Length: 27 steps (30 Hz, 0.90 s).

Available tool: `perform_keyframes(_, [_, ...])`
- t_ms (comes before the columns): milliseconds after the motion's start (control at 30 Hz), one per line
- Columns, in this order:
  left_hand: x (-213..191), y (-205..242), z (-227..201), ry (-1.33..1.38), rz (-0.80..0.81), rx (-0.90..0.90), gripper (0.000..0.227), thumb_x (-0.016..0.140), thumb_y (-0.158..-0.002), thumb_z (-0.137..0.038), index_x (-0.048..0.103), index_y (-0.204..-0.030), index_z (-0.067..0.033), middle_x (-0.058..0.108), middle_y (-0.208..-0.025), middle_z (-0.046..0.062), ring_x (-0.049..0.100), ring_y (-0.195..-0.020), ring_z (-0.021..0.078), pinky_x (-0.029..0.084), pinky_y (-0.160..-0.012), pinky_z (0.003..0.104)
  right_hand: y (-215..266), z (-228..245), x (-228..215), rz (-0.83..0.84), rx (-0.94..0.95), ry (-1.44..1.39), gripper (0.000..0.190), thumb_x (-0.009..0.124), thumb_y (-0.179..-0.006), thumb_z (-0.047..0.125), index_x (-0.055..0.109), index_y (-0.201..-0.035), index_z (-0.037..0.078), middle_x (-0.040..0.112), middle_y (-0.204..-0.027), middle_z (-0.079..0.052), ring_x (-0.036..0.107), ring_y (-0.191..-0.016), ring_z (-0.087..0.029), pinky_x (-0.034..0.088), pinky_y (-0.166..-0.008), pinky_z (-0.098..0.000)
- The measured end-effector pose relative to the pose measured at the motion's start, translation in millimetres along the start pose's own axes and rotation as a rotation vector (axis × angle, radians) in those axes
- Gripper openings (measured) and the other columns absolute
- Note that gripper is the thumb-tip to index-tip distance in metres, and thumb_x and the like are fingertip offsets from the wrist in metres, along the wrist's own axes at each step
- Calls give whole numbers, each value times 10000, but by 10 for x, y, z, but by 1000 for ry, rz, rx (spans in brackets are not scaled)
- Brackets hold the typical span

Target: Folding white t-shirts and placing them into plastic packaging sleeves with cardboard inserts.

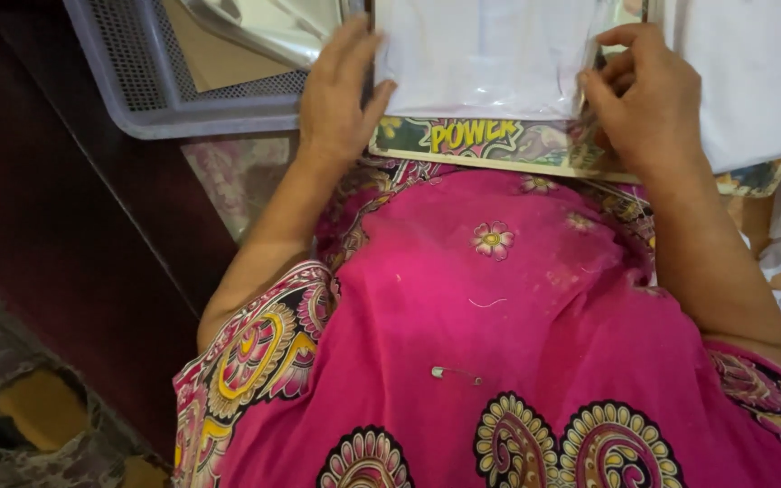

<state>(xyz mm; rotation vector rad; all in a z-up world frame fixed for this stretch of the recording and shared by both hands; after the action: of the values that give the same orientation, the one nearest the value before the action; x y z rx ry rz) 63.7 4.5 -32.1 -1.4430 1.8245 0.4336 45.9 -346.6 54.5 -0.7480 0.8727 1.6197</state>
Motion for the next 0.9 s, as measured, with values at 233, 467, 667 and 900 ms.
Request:
perform_keyframes(233, [79,166,-130,-360,302,160,743,663,-1050,-477,348,-1640,-156,283,-1695,71,272,-1556,333,258,-1238,564,-54,-145,-18,-13,0,-74,430,743,-1062,41,609,-1466,-23,740,-1022,-157,701,-871,-271,536,-803,-406])
perform_keyframes(467, [-15,145,-267,-345,424,125,838,672,-1082,-523,212,-1676,-152,149,-1733,69,143,-1608,288,130,-1308,534,-8,-444,161,104,313,-497,130,653,-1179,168,593,-1173,52,641,-778,-82,573,-593,-114,462,-527,-230])
perform_keyframes(667, [173,33,-455,-411,478,45,881,589,-1043,-622,214,-1665,-124,126,-1728,62,102,-1594,285,72,-1278,540,123,-210,-157,-11,217,-804,118,634,-1139,83,532,-1127,141,554,-825,-7,527,-575,-112,441,-539,-219])
perform_keyframes(900, [440,4,-644,312,145,84,585,688,-962,-181,488,-1503,-84,533,-1547,152,458,-1481,331,290,-1264,512,210,873,-503,148,-178,-872,185,602,-1018,123,538,-1158,21,657,-953,-99,620,-731,-133,489,-633,-239])
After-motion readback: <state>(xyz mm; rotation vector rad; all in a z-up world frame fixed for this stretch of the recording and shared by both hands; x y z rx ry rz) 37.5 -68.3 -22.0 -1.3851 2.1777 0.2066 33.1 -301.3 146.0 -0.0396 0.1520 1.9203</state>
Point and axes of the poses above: each hand's wrist, its own y-axis away from the middle knuckle, its own x-axis out of the palm, z = x × y, the point moved 4 cm from there along -y, towards the middle knuckle
